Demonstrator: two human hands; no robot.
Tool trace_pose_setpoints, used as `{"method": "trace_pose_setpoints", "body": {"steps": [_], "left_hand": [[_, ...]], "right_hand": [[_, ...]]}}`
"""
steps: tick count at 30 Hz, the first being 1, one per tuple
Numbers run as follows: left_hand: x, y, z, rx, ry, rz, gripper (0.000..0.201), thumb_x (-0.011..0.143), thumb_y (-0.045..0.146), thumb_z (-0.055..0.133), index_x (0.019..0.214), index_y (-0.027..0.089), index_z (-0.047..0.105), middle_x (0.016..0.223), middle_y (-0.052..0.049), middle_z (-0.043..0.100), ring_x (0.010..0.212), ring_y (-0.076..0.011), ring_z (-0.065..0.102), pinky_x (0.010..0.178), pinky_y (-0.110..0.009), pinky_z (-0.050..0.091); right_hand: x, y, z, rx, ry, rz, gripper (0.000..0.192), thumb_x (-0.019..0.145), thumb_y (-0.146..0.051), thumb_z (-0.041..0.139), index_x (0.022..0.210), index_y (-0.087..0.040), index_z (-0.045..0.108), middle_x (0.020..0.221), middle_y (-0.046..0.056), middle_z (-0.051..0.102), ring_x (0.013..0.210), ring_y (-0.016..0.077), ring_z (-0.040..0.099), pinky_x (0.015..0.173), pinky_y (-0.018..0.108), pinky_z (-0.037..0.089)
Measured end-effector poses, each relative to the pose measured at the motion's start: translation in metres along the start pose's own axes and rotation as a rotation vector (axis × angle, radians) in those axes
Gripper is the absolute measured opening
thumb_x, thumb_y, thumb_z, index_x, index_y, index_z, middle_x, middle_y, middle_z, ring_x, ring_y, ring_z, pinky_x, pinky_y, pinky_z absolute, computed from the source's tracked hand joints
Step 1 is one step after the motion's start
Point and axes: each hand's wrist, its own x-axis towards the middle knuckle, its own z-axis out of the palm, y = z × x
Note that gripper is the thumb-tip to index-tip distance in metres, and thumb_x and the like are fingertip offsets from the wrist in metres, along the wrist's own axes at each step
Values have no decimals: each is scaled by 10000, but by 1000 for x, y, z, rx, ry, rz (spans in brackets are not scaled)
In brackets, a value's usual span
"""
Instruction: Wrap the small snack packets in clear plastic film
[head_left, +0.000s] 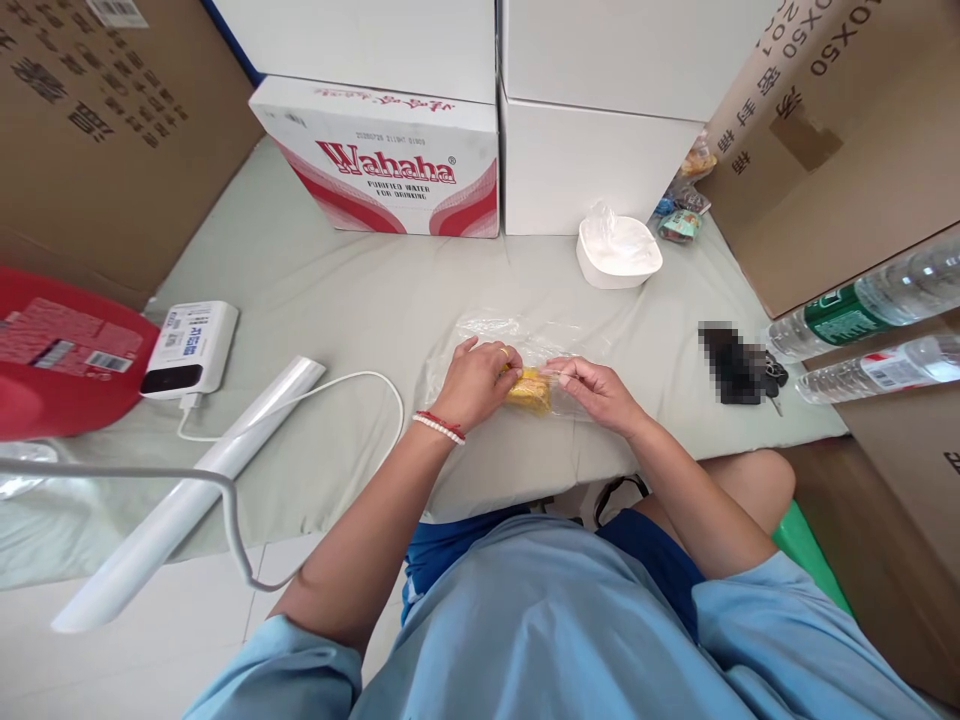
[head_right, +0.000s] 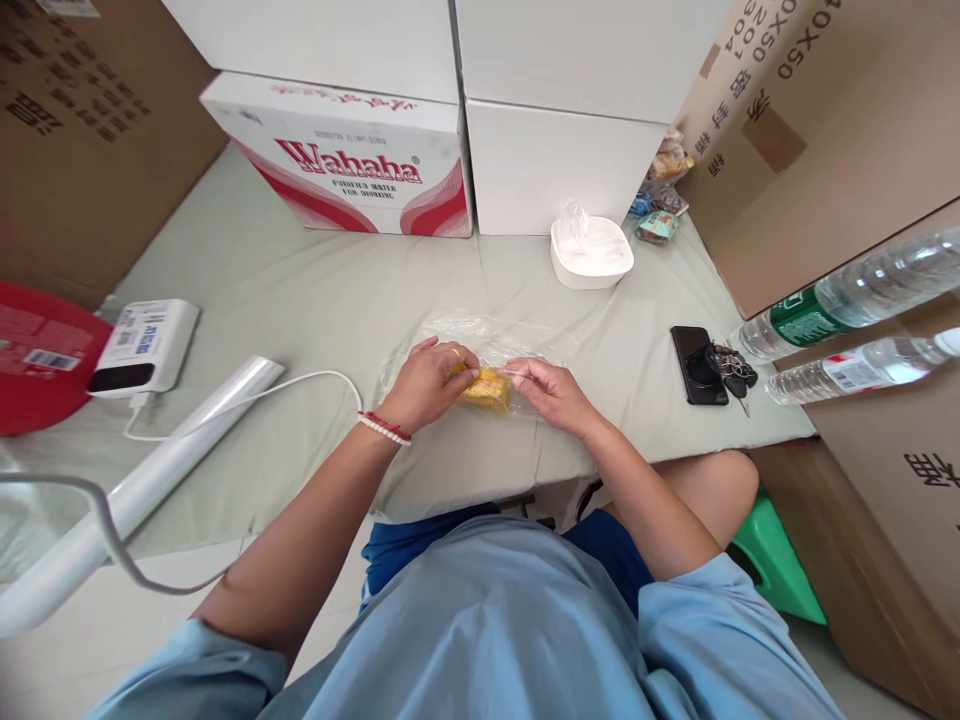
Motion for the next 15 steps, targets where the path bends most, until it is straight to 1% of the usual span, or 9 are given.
{"method": "trace_pose_setpoints", "body": {"steps": [2,3,6,8,9,11,12,13,15], "left_hand": [[0,0,0,-4,-4,7,144,906,266,521,860,250,656,940,-20,747,955,-233,684,1211,-586,290],[0,0,0,-5,-7,10,140,907,267,525,858,250,655,941,-16,748,957,-230,684,1215,-586,282],[0,1,-1,-7,-12,13,126,907,270,536,856,250,650,943,-12,750,960,-228,685,1225,-589,263],[0,2,-2,-4,-11,14,123,906,259,535,853,249,646,944,-13,751,963,-227,686,1235,-589,243],[0,2,-2,-2,-10,16,123,904,252,534,847,249,643,944,-14,752,964,-227,686,1239,-591,234],[0,2,-3,-1,-9,23,122,901,241,533,836,249,636,941,-11,753,963,-225,687,1243,-595,223],[0,3,-3,0,-10,28,120,900,238,534,834,250,633,938,-8,753,963,-223,688,1243,-597,221],[0,2,-2,3,-12,33,121,901,236,532,834,251,632,932,-4,752,963,-221,689,1243,-597,220],[1,1,-2,14,-16,42,124,901,228,527,840,253,633,930,1,753,975,-220,692,1246,-596,215]], "right_hand": [[-4,7,-1,-90,92,41,375,960,-581,591,844,-228,643,1108,63,760,1151,235,665,1023,406,496],[-6,11,-2,-116,119,85,388,947,-591,600,825,-225,641,1026,51,754,1047,228,680,948,384,523],[-12,20,-4,-161,114,272,419,929,-606,596,758,-223,601,747,4,666,725,190,617,707,332,526],[-13,17,-5,-273,178,302,381,912,-566,623,742,-227,584,713,9,634,703,203,581,695,356,521],[-13,12,-5,-360,253,249,332,908,-525,640,763,-230,597,763,29,652,766,227,592,750,391,529],[-11,-4,-3,-526,393,40,194,933,-420,636,866,-239,655,924,76,692,965,282,600,912,475,509],[-10,-13,0,-576,412,-77,144,958,-371,613,935,-248,683,994,89,700,1053,297,585,979,502,483],[-8,-21,3,-602,385,-178,143,984,-330,580,994,-258,703,1042,94,705,1109,301,571,1019,512,465],[-4,-32,13,-607,237,-303,203,1019,-284,532,1073,-275,728,1094,88,718,1135,288,574,1032,502,472]]}}
